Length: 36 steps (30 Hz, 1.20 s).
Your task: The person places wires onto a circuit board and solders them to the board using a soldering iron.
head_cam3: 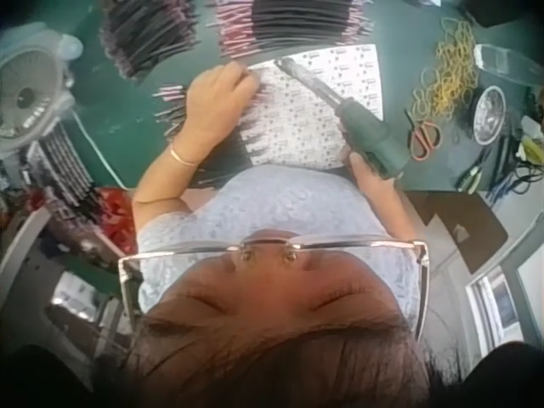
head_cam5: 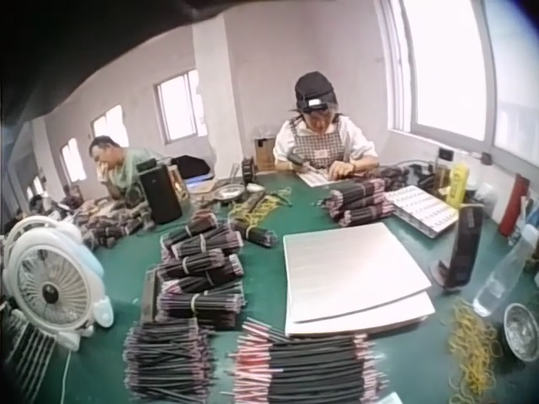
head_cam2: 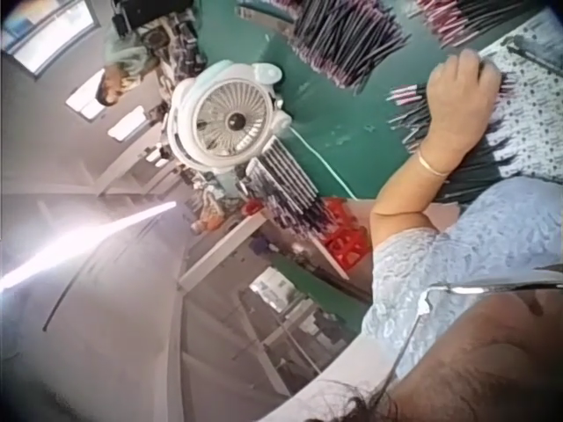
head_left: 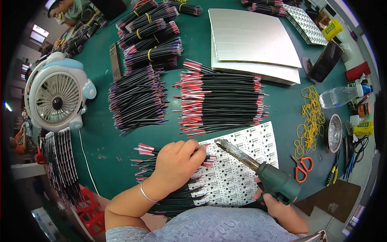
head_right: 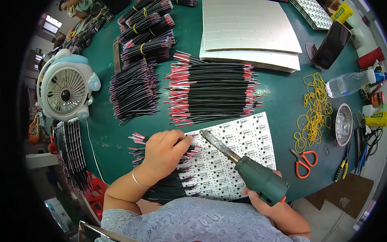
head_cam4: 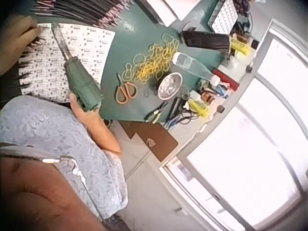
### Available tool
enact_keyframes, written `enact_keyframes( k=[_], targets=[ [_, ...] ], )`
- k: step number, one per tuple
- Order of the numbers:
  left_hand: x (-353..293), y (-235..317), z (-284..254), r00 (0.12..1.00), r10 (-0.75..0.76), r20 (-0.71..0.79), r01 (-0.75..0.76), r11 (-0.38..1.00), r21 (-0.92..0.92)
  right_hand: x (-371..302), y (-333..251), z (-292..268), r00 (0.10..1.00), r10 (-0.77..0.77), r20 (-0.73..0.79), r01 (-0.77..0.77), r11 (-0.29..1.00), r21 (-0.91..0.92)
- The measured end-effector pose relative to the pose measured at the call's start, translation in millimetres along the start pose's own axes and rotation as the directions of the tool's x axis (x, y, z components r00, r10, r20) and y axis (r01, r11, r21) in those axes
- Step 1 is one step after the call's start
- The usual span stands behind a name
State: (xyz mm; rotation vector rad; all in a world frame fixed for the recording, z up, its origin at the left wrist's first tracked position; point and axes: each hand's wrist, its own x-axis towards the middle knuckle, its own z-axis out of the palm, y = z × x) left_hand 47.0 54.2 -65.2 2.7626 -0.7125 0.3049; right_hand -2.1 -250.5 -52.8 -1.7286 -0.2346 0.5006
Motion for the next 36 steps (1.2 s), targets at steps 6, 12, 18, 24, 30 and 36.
enact_keyframes(
  k=[6, 12, 18, 24, 30, 36],
  targets=[
    [-1.9, 1.3, -2.8, 0.996, -0.046, 0.071, 0.047, 0.999, -0.015, 2.6, -7.7, 11.4, 0.966, 0.205, -0.154, -0.165, 0.956, 0.241],
    [-0.7, 0.9, -2.4, 0.998, -0.049, 0.050, 0.050, 0.998, -0.025, -2.4, 14.3, 5.5, 0.993, -0.100, 0.062, 0.116, 0.917, -0.381],
    [-0.6, -0.9, -1.0, 0.997, -0.055, 0.046, 0.058, 0.996, -0.063, 0.2, 3.2, 19.5, 0.971, 0.155, -0.182, -0.168, 0.984, -0.055],
    [-0.6, -0.7, -1.3, 0.998, -0.061, 0.032, 0.063, 0.995, -0.072, -0.7, 5.3, 21.0, 0.964, 0.179, -0.196, -0.188, 0.982, -0.025],
    [-0.4, 1.0, -1.4, 0.996, -0.079, 0.051, 0.082, 0.995, -0.061, -1.6, 6.4, 18.5, 0.982, 0.118, -0.146, -0.142, 0.975, -0.172],
    [0.1, 1.5, -1.4, 0.994, -0.085, 0.061, 0.090, 0.993, -0.077, 0.5, -4.8, 16.4, 0.981, 0.151, -0.121, -0.168, 0.974, -0.150]
  ],
)
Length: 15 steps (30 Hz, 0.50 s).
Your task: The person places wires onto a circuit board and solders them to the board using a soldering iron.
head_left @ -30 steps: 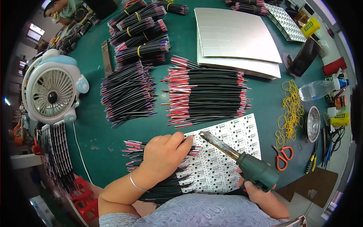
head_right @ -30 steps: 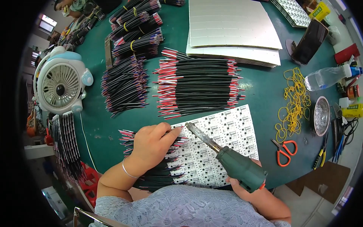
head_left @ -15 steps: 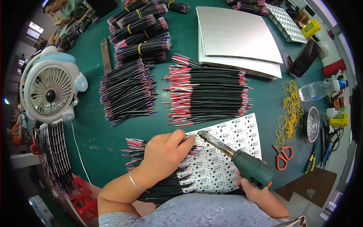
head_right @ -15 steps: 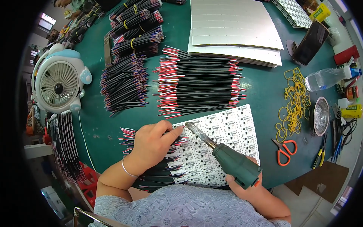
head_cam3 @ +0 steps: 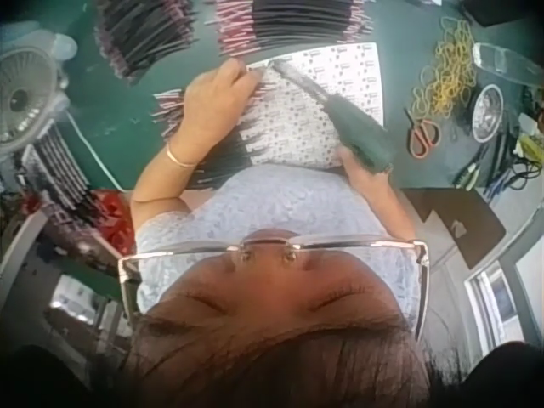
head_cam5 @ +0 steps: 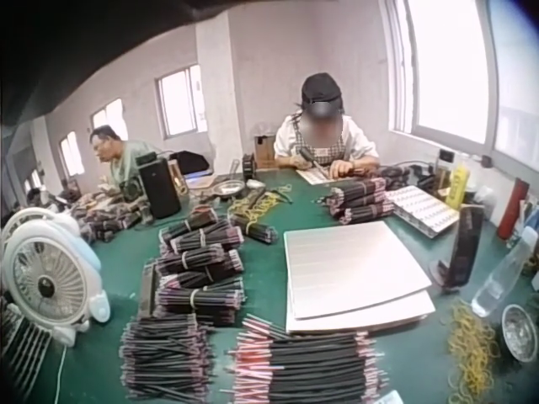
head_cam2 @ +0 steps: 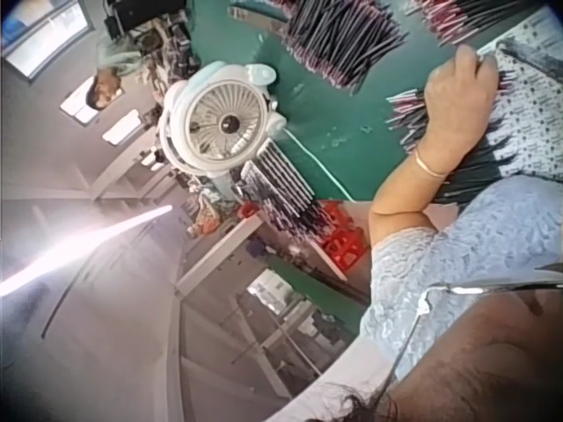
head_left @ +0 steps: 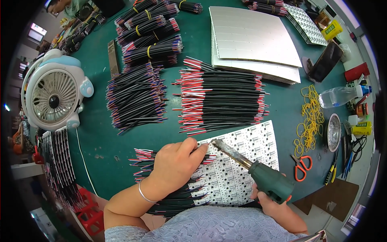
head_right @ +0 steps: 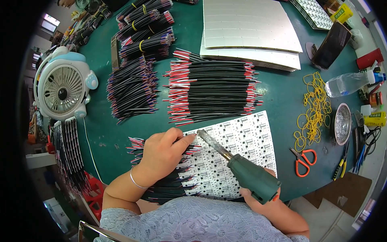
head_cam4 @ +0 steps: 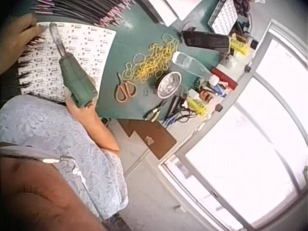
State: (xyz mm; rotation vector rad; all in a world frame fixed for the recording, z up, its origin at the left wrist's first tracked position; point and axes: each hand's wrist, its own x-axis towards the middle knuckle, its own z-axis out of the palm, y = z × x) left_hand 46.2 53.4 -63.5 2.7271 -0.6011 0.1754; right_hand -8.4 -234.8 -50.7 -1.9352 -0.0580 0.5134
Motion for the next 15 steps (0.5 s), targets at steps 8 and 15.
enact_keyframes(
  k=[8, 15],
  targets=[
    [0.0, 0.5, -0.2, 1.000, 0.002, -0.003, -0.002, 1.000, 0.011, -2.7, 3.2, 4.7, 0.995, 0.056, -0.086, -0.044, 0.989, 0.141],
    [-1.8, 0.3, 2.6, 1.000, 0.000, -0.009, 0.001, 1.000, 0.022, 0.2, -3.3, -1.2, 0.993, 0.117, -0.010, -0.113, 0.977, 0.183]
  ],
)
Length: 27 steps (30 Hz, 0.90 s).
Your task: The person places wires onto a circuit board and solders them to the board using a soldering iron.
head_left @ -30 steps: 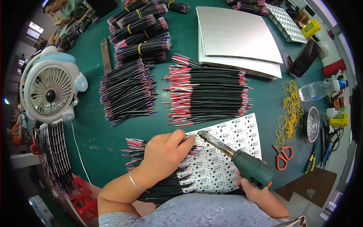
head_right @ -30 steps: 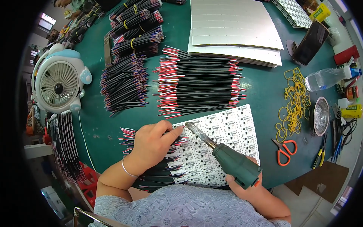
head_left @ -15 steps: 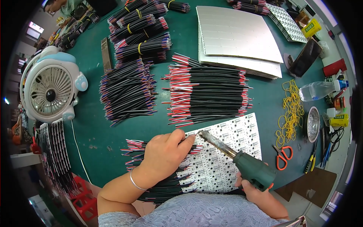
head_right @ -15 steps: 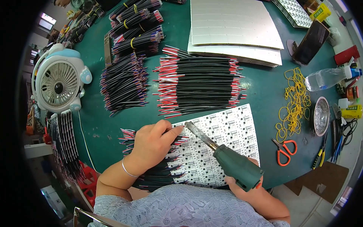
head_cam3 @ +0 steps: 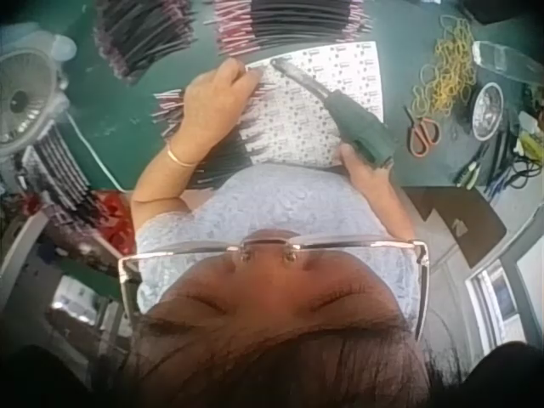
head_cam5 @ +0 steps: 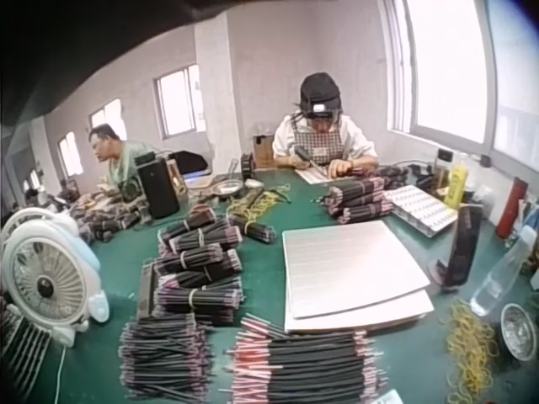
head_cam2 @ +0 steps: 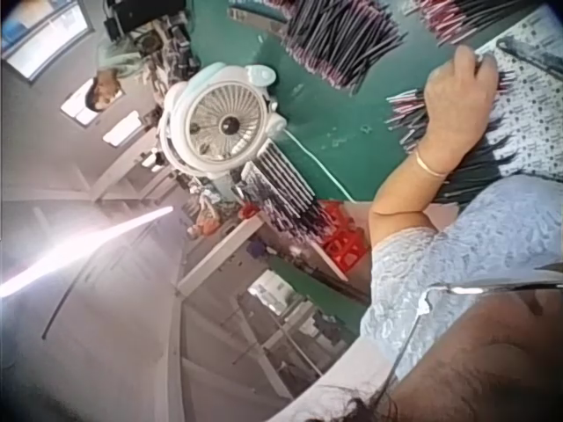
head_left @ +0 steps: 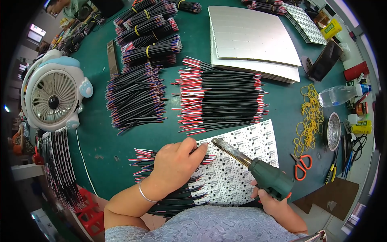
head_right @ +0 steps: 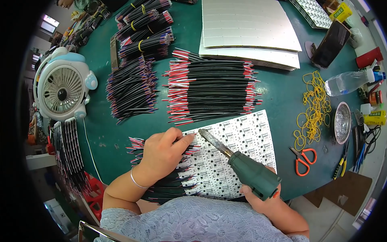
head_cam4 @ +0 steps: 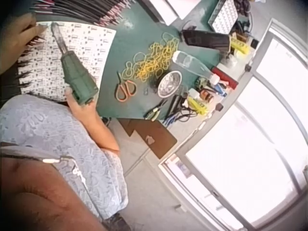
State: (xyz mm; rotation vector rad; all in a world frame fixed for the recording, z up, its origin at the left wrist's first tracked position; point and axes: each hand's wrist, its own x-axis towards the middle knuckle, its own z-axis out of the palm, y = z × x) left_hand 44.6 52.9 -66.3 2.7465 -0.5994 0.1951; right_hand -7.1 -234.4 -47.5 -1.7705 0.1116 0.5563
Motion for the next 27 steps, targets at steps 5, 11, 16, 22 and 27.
enact_keyframes(
  k=[5, 11, 16, 22, 27],
  targets=[
    [-0.3, 0.3, -0.2, 1.000, -0.007, 0.005, 0.007, 1.000, -0.003, 0.3, 9.1, 2.7, 1.000, -0.019, -0.012, 0.019, 0.999, -0.040],
    [-0.4, 1.7, 0.0, 1.000, -0.015, 0.003, 0.015, 1.000, -0.006, -1.3, 12.4, 2.1, 0.999, -0.033, -0.002, 0.033, 0.997, -0.070],
    [-0.3, 2.5, -0.6, 1.000, -0.022, 0.008, 0.022, 1.000, -0.004, 0.3, -3.8, -1.4, 1.000, -0.024, 0.018, 0.024, 1.000, -0.019],
    [-0.1, 2.1, -0.5, 1.000, -0.025, 0.017, 0.025, 1.000, -0.010, 4.2, -13.2, 1.6, 0.998, -0.055, -0.014, 0.057, 0.958, 0.282],
    [1.7, 1.2, -1.8, 0.999, -0.020, 0.027, 0.020, 0.999, -0.029, 0.9, -0.9, -2.1, 0.988, -0.145, 0.045, 0.138, 0.983, 0.122]
  ],
)
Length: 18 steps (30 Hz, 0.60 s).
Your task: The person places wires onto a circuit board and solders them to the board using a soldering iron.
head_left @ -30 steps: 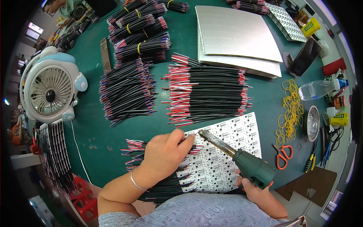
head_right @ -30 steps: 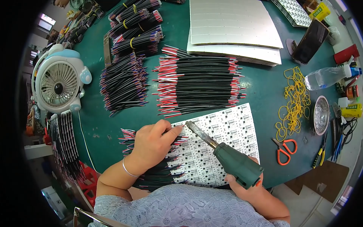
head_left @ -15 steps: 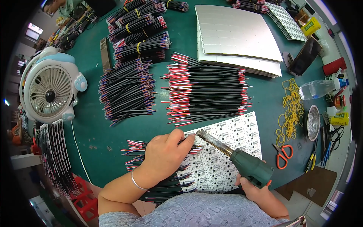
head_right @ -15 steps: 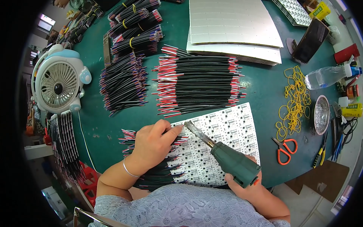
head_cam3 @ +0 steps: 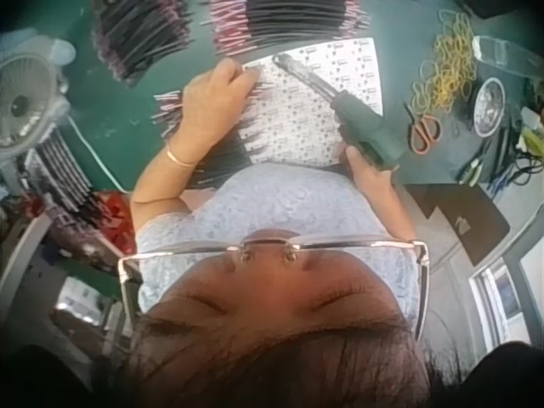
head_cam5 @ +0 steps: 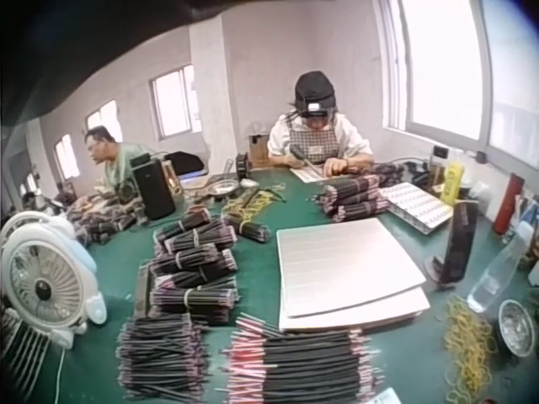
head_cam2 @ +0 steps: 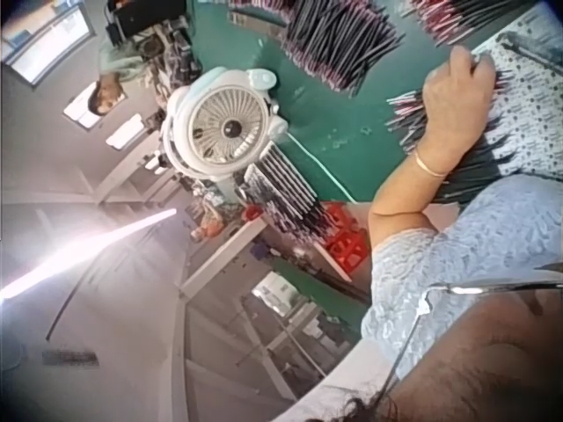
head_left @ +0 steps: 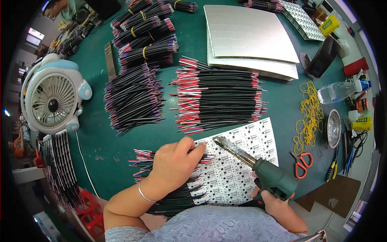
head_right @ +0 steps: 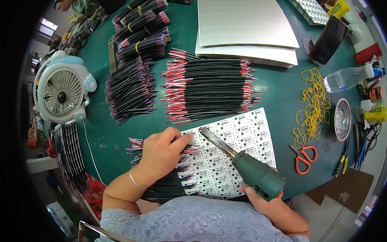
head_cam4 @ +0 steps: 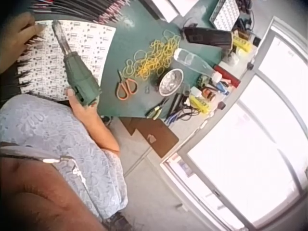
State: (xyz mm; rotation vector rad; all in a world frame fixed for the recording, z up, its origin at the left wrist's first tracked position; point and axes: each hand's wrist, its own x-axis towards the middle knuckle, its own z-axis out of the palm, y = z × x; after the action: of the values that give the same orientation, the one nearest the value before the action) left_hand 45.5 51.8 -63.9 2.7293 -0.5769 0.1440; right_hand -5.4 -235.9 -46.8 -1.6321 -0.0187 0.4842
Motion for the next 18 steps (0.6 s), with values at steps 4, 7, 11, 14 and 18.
enact_keyframes(
  k=[4, 7, 11, 14, 18],
  targets=[
    [0.4, -1.5, 0.3, 1.000, 0.001, 0.004, -0.001, 1.000, -0.003, -1.3, -1.3, 4.6, 0.998, 0.053, -0.042, -0.050, 0.997, 0.062],
    [1.6, -3.4, -1.2, 1.000, -0.007, 0.002, 0.007, 1.000, -0.027, -2.8, 5.4, 4.1, 0.999, 0.027, -0.045, -0.026, 0.999, 0.035],
    [2.2, -6.4, -0.5, 1.000, -0.015, 0.000, 0.015, 0.997, -0.081, -4.3, 4.9, 4.6, 0.999, 0.022, -0.049, -0.021, 1.000, 0.009],
    [3.5, -7.3, -1.8, 1.000, -0.007, 0.013, 0.008, 0.996, -0.089, -7.9, 10.9, 4.1, 0.995, 0.068, -0.079, -0.072, 0.996, -0.046],
    [3.6, -8.4, -1.5, 1.000, -0.007, 0.016, 0.009, 0.995, -0.099, -10.5, 17.6, 6.3, 0.989, 0.096, -0.117, -0.108, 0.989, -0.101]
  ],
)
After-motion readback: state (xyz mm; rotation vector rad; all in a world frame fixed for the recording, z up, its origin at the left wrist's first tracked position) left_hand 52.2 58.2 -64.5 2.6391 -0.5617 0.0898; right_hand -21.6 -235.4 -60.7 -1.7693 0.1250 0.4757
